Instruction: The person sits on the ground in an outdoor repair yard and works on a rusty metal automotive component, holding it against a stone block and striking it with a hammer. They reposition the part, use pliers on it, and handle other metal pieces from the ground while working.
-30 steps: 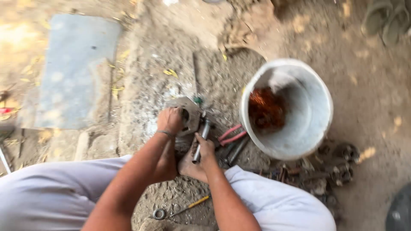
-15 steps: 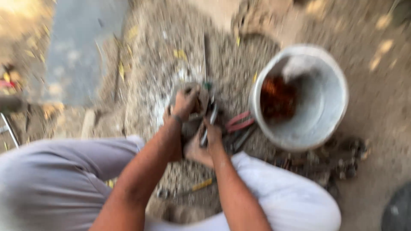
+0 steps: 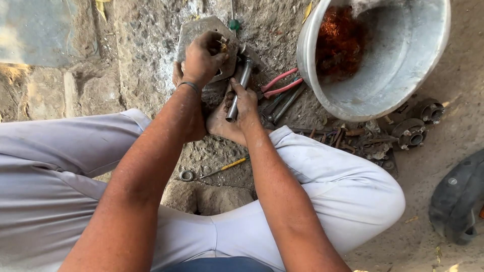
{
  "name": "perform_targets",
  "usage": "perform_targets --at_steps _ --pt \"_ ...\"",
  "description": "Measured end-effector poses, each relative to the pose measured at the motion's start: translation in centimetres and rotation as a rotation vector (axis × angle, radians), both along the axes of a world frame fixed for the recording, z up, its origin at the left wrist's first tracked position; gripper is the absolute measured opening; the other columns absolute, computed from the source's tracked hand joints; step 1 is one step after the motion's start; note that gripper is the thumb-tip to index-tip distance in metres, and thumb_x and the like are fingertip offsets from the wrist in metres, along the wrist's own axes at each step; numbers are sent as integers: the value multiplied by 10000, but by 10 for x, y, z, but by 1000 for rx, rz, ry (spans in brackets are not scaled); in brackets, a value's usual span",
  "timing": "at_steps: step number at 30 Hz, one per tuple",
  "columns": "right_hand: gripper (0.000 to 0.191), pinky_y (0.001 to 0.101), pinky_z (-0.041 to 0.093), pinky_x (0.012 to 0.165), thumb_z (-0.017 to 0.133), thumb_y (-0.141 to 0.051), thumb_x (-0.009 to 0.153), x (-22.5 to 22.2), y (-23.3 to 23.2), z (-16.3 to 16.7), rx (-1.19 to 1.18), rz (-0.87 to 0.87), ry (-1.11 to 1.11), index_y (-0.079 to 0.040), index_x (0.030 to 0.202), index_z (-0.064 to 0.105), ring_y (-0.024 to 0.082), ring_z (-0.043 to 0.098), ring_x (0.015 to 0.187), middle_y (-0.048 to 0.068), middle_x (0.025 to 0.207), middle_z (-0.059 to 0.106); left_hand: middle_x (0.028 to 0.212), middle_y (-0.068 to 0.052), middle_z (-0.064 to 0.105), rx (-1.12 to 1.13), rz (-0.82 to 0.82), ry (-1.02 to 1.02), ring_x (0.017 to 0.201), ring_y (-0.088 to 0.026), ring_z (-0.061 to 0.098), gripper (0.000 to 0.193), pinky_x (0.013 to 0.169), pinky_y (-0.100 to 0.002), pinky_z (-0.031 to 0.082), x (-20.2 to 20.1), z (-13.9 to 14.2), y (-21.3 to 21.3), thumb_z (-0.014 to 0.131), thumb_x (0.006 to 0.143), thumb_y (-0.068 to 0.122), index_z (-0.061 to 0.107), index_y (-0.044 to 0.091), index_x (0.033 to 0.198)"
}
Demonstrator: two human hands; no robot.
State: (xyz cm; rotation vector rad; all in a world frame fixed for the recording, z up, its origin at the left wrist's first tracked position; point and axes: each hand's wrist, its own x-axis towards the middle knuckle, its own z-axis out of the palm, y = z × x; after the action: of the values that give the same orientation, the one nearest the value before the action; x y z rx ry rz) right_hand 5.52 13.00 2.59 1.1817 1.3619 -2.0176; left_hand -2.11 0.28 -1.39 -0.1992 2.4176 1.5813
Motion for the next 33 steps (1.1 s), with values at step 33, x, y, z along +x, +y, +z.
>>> perform_targets --at_steps 33 --pt "353 274 512 400 777 -359 878 3 -3 -14 38 28 -27 -68 937 587 110 590 475 13 665 611 1130 -105 657 -328 -68 147 1119 -300 608 379 997 -457 483 25 -24 2 855 814 152 639 63 1113"
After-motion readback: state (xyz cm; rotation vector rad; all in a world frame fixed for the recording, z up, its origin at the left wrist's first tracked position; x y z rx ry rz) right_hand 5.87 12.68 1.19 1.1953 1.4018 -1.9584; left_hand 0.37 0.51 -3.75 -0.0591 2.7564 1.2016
